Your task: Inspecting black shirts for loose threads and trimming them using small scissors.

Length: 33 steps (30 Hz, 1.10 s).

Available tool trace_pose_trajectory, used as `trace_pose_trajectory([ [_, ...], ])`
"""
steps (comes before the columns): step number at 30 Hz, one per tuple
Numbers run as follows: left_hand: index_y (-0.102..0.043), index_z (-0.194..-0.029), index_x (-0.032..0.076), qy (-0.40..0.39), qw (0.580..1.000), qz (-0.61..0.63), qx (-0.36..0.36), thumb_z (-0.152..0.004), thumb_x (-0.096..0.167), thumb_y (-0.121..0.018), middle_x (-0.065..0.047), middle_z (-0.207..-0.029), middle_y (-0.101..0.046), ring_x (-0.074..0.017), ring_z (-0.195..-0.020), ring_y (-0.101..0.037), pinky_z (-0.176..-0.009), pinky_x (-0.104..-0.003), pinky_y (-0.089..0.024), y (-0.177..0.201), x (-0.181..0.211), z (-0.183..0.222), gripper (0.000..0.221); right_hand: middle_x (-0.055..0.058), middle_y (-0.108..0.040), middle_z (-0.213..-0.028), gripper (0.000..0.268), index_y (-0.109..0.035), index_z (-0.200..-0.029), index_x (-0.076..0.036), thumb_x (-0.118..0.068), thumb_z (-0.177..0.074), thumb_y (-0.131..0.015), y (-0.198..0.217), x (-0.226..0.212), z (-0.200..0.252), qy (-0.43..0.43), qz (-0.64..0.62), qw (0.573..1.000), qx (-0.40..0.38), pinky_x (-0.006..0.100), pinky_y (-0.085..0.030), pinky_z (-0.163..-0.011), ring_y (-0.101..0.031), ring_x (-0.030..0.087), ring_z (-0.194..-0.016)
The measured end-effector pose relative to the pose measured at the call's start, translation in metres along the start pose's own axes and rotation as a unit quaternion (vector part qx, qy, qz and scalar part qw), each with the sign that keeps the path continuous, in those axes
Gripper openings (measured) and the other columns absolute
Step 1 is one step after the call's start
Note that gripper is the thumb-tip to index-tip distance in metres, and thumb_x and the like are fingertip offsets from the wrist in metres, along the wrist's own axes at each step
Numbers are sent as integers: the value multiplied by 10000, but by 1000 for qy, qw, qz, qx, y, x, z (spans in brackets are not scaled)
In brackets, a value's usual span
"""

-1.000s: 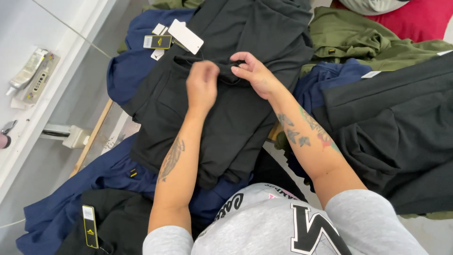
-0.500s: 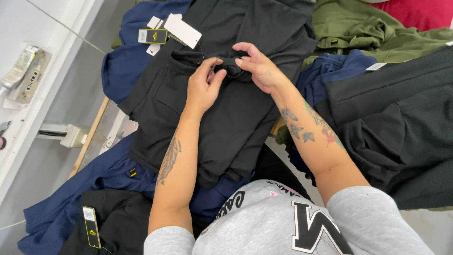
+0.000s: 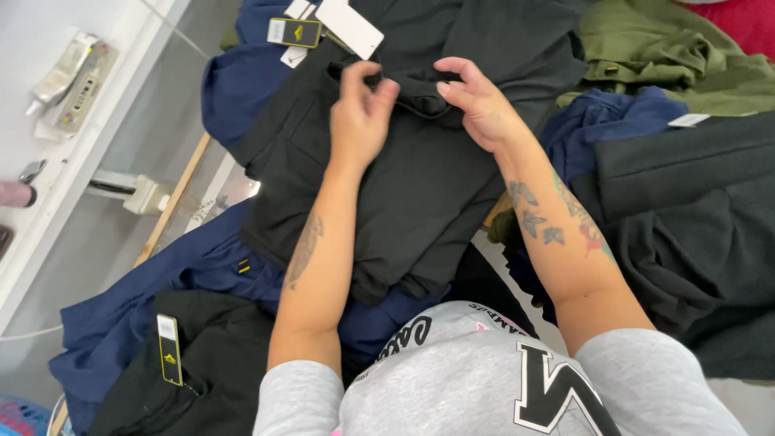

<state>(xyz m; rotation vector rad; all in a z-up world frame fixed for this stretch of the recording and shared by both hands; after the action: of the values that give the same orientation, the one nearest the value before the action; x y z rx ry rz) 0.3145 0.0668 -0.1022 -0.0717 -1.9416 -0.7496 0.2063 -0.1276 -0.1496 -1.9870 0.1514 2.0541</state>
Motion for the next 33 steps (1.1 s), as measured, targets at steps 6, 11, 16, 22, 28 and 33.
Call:
trace_pose_trajectory([
  [6,-575,-1417,294,-110,992,-49,-47,-1047,271,-615,42,-924,-586,-123,-813,-620,-834,-294,-539,-2,8,20,373,24,-637,-1146,579,-419,-1453,-214,-416,-971,-669,2,-3,1,6,-23,1000,-19,299,-403,-1021,-570,162,-1162],
  [11,-663,-1354,298,-171,983,-68,-25,-1037,204,-687,78,-841,-550,-101,-751,-580,-702,-271,-516,-11,-2,21,331,-42,-600,-1045,597,-458,-1455,-238,-431,-938,-686,2,-6,1,-29,-26,999,11,247,-343,-1045,-529,95,-1132],
  [16,-674,-1341,320,-222,968,-115,-7,-1041,193,-711,81,-828,-548,-110,-698,-602,-617,-292,-508,-22,-2,25,328,-78,-491,-951,581,-475,-1445,-246,-430,-935,-684,2,-7,1,-29,-15,999,15,224,-282,-1044,-446,47,-1056],
  [22,-638,-1381,317,-235,963,-134,-13,-1048,199,-721,83,-868,-555,-89,-730,-599,-600,-282,-509,-26,-2,26,363,-99,-491,-884,526,-529,-1391,-241,-378,-920,-718,0,-8,1,-44,-41,998,31,209,-309,-1019,-466,26,-1004],
  [28,-625,-1396,311,-257,956,-140,-19,-1039,174,-742,77,-878,-565,-110,-721,-594,-598,-286,-509,-28,-1,27,400,-125,-456,-800,529,-537,-1365,-247,-373,-897,-750,-1,-11,2,-57,-46,997,25,217,-294,-1029,-448,17,-946],
  [33,-633,-1369,316,-226,962,-141,50,-1014,176,-756,61,-955,-649,-118,-837,-694,-723,-286,-569,-25,3,22,401,-146,-403,-748,535,-551,-1354,-259,-363,-876,-768,0,-6,0,-54,-52,997,30,232,-243,-1050,-416,2,-898],
])
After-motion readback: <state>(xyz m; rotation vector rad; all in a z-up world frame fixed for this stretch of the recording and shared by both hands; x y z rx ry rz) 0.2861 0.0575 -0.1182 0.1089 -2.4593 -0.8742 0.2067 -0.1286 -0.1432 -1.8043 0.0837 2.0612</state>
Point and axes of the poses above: each hand's wrist, its own z-axis away from the middle knuckle, its own y-axis out of the back of the hand, x = y × z, the point moved 3 cm from there along -z, towards the middle knuckle
